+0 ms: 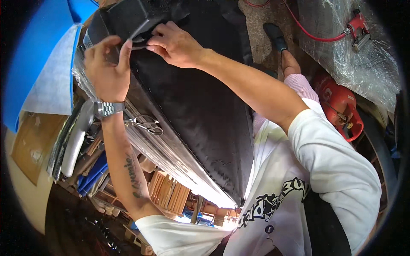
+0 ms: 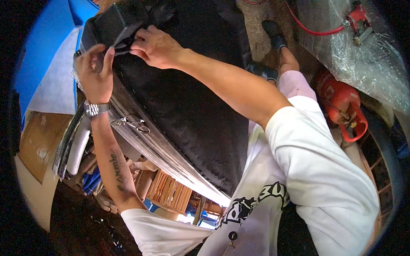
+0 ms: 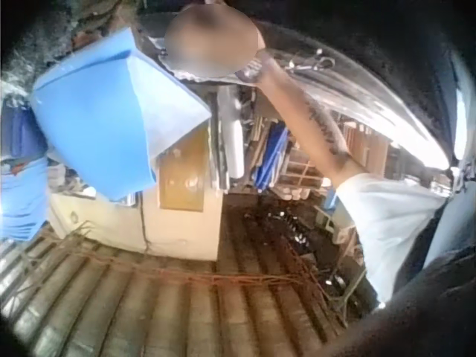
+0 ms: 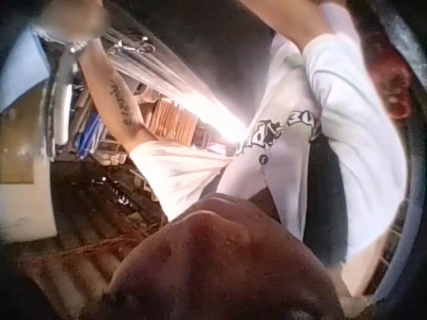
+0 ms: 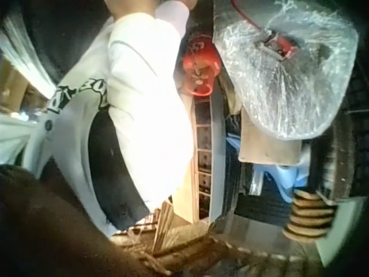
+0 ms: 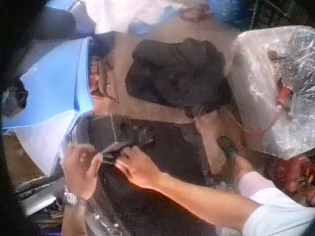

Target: Stapling black fabric onto the bottom frame of a piece of furniture using a pneumatic staple gun and cutting fabric with scissors.

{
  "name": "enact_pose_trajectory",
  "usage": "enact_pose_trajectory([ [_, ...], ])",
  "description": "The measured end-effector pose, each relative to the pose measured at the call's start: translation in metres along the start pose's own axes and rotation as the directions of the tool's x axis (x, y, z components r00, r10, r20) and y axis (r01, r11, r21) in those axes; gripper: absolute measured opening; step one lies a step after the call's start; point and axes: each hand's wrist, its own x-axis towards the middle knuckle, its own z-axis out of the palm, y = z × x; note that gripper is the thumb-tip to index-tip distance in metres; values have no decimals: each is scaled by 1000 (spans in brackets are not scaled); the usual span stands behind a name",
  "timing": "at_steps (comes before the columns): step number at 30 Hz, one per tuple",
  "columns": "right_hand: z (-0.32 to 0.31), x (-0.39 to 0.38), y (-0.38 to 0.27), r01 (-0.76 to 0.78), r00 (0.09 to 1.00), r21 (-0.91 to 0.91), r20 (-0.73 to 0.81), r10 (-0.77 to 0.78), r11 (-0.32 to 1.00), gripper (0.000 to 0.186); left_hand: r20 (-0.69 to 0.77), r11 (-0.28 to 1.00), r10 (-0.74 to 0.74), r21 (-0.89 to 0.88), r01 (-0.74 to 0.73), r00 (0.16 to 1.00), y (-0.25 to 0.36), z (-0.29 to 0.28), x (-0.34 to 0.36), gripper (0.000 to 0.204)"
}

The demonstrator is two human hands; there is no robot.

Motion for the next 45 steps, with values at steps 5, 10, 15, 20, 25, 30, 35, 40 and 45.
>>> enact_pose_trajectory([
  [5, 3, -1, 8, -38, 998, 106, 62, 31, 994, 9, 372, 450, 416, 709, -543, 830, 9, -5, 7, 21],
  [10, 8, -8, 10, -115, 993, 67, 36, 113, 991, 9, 388, 364, 312, 794, -487, 867, 10, 12, 10, 19],
  [15, 33, -14, 11, -261, 921, 96, -274, 277, 961, 16, 234, 398, 376, 833, -384, 897, 10, 23, 2, 22],
  [20, 51, -25, 14, -486, 706, 411, -336, 624, 771, 31, -5, 728, 375, 620, -292, 927, 11, 29, 3, 14],
  [25, 23, -36, 21, -499, 599, 524, -366, 712, 690, 44, -186, 860, 348, 454, -234, 919, 17, 50, 0, 33],
  [30, -101, -117, 43, -540, 757, 368, -181, 628, 757, 31, -203, 944, 148, 320, -78, 968, 25, 51, -15, 48],
  [35, -320, -199, 51, -647, 756, -116, -220, 616, 753, 22, -85, 930, 224, 318, -186, 971, 40, 29, -12, 43],
  [40, -491, -194, 89, -783, 520, -40, -589, 618, 620, 21, -187, 994, 70, 98, -52, 980, 65, 33, -13, 42],
  [45, -601, -115, 230, -857, 499, -342, -738, 455, 386, 47, -157, 978, 93, 199, -61, 983, 101, 25, 26, 43],
])
